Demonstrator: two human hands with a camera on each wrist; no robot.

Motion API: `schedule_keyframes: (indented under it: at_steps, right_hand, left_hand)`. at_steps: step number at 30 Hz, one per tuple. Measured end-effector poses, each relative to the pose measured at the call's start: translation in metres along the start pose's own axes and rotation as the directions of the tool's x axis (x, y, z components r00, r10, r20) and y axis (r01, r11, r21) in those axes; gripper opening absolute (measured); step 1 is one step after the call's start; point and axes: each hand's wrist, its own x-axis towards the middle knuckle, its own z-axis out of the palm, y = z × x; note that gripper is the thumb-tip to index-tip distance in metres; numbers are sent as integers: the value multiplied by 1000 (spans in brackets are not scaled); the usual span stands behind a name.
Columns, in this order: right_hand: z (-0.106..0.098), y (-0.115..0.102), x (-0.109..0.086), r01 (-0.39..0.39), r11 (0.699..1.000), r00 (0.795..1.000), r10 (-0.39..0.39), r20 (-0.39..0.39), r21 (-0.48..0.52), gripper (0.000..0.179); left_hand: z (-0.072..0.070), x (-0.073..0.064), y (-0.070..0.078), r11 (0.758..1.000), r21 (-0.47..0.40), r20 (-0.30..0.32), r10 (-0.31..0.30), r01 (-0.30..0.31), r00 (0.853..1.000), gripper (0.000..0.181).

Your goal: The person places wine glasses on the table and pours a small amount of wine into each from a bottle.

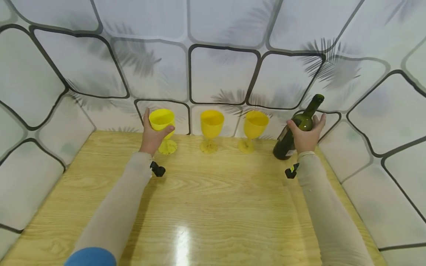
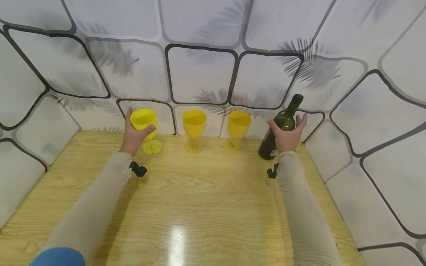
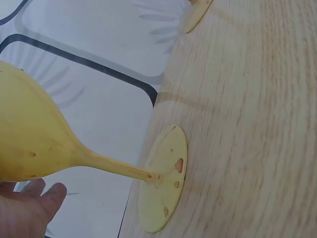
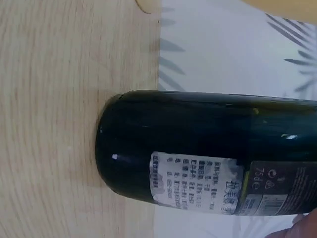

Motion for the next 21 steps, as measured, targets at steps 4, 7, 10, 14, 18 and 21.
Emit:
schedule_keyframes:
  at_steps: [4, 7, 10, 14, 18, 21]
  right_hand:
    - [-1, -2, 2, -42, 999, 998, 41, -42, -10, 119]
    - [-2, -2, 3, -63, 998, 996, 63, -62, 3, 112]
    - [-1, 0, 4, -62, 998, 996, 61, -63, -9, 106]
    - [0, 3, 3, -59, 998, 997, 60, -47, 12, 102]
    - [-1, 5, 4, -33, 999, 999, 33, -20, 0, 94]
    - [-2, 6, 8, -18, 995, 1000, 18, 0, -97, 81]
  left_hand:
    - [4, 4, -3, 1000, -3, -8, 30, -30, 1000, 117]
    - [5, 5, -5, 999, -4, -5, 39, -39, 999, 113]
    - [5, 5, -7, 999, 4, 2, 37, -37, 999, 114]
    - [5, 5, -8, 999, 27, -2, 30, -30, 1000, 116]
    - [4, 5, -7, 999, 43, 12, 11, -12, 1000, 106]
    - [2, 4, -4, 999, 48, 32, -11, 10, 999, 95]
